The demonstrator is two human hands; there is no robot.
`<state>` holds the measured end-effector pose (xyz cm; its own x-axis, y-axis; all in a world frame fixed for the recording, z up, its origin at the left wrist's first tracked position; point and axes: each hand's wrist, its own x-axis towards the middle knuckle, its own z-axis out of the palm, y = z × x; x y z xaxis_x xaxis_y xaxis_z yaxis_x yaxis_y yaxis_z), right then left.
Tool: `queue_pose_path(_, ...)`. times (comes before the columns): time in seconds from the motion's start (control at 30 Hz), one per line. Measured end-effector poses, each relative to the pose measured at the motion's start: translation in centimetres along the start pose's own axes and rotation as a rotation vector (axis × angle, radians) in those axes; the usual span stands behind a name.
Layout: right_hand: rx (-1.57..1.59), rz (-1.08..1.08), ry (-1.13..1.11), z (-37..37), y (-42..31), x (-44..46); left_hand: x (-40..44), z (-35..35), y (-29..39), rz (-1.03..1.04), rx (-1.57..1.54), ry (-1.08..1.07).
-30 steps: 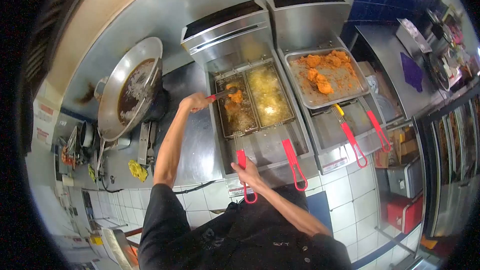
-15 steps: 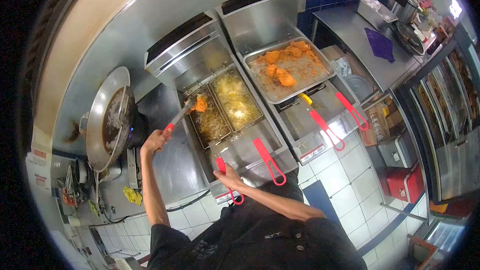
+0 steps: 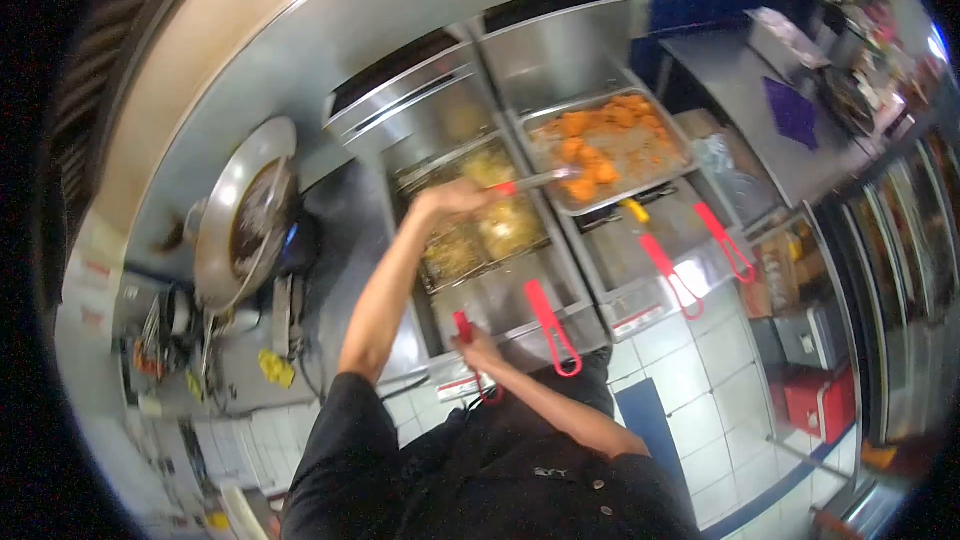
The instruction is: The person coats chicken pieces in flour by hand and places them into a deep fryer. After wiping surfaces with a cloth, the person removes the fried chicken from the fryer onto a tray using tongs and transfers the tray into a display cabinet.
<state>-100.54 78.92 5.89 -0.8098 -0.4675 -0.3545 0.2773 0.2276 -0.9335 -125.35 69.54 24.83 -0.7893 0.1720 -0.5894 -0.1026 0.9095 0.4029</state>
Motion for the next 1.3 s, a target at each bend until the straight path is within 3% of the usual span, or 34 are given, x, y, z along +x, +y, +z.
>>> queue_pose_path(0.07, 0.088, 0.105, -0.073, -0.6, -1.4, -0.4, -1.5, -0.4, 1.6, -0.069, 0.021, 0.003)
queue_pose_path(0.1, 0.076, 0.139, -0.071, -0.7, -2.5, -0.7, -2.2, 0.0, 0.4, -0.006, 0.058, 0.19)
queue_pose_path(0.13, 0.126, 0.207, -0.09, -1.4, -4.8, -1.6, -3.8, -0.4, -1.1, -0.033, 0.054, 0.197)
queue_pose_path(0.2, 0.186, 0.166, -0.14, -1.4, -4.4, -1.4, -8.8, -1.9, -3.3, -0.069, 0.089, 0.32)
queue_pose_path(0.33, 0.257, 0.145, -0.119, -0.2, -5.2, -2.1, -17.4, -3.8, -8.8, -0.41, 0.239, 0.337)
queue_pose_path(0.37, 0.174, 0.026, -0.044, 0.8, -3.2, -2.1, -17.8, -3.4, -10.1, -0.414, 0.223, 0.336)
queue_pose_path(0.47, 0.039, -0.054, 0.0, 1.9, 0.0, -1.3, -17.7, -1.5, -13.0, -0.536, 0.226, 0.199)
queue_pose_path(0.53, 0.237, 0.061, -0.045, 1.4, -2.8, -2.1, -16.1, 0.7, -13.1, -0.525, 0.2, 0.063)
queue_pose_path(0.67, 0.139, -0.124, 0.049, 3.2, 0.3, -1.0, -12.3, 3.7, -13.4, -0.531, 0.183, -0.066)
queue_pose_path(0.83, -0.026, -0.382, 0.189, 3.6, 0.4, -0.9, -6.0, 7.9, -14.3, -0.518, 0.242, -0.033)
queue_pose_path(0.93, 0.061, -0.17, 0.081, 2.3, -2.1, -1.3, -5.2, 8.2, -13.6, -0.458, 0.304, 0.008)
queue_pose_path(1.0, 0.177, 0.109, -0.03, 1.1, -4.9, -2.3, -5.6, 7.7, -14.0, -0.458, 0.268, -0.012)
queue_pose_path(1.17, 0.215, 0.106, -0.056, 0.5, -4.3, -1.6, -10.2, 4.6, -15.4, -0.418, 0.165, 0.02)
queue_pose_path(1.3, 0.241, 0.145, -0.072, 0.9, -4.4, -1.6, -13.8, 4.6, -15.7, -0.472, 0.066, 0.167)
